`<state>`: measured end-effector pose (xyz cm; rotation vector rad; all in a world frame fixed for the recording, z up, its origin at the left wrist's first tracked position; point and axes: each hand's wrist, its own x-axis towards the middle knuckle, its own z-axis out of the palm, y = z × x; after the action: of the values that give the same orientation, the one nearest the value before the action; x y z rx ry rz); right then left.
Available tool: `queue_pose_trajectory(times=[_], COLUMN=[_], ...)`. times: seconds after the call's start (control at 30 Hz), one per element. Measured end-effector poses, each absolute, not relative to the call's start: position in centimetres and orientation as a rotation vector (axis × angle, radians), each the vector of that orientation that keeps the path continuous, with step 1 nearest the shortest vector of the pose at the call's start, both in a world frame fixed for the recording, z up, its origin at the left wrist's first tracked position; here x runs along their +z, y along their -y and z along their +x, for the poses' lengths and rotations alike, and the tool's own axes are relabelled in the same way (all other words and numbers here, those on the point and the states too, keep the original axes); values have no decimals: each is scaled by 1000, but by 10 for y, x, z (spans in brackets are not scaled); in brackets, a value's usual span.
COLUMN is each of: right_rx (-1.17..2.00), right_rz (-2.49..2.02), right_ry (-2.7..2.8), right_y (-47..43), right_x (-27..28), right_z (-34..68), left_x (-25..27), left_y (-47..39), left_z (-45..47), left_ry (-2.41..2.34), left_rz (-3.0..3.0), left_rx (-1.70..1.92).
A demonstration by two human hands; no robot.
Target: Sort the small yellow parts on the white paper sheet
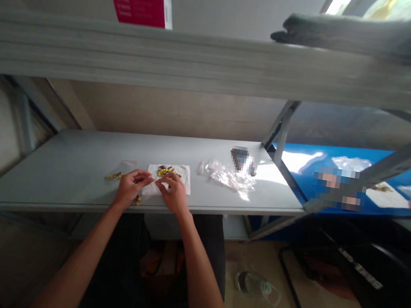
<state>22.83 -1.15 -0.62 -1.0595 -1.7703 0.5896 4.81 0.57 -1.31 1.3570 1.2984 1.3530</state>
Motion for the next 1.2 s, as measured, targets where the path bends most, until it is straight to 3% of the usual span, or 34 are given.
queue_pose_trajectory(times=[0.3,0.5,0.7,1.2], right_rx=[552,387,254,109], right_rz=[-1041,-1416,-1621,-1611], right_ry=[1801,1456,1591,1645], right_y=[9,10,8,10], right_x=[-11,-14,-19,-19], right_z=[226,231,224,223], left_x=[-14,-16,-14,-20], left_y=[-6,-7,-7,-9], left_z=[47,49,50,46], left_ry=[-1259,-1254,-1227,-1257], left_rz=[1324,1212,1167,1261], left_rx=[1368,1535,1558,1464])
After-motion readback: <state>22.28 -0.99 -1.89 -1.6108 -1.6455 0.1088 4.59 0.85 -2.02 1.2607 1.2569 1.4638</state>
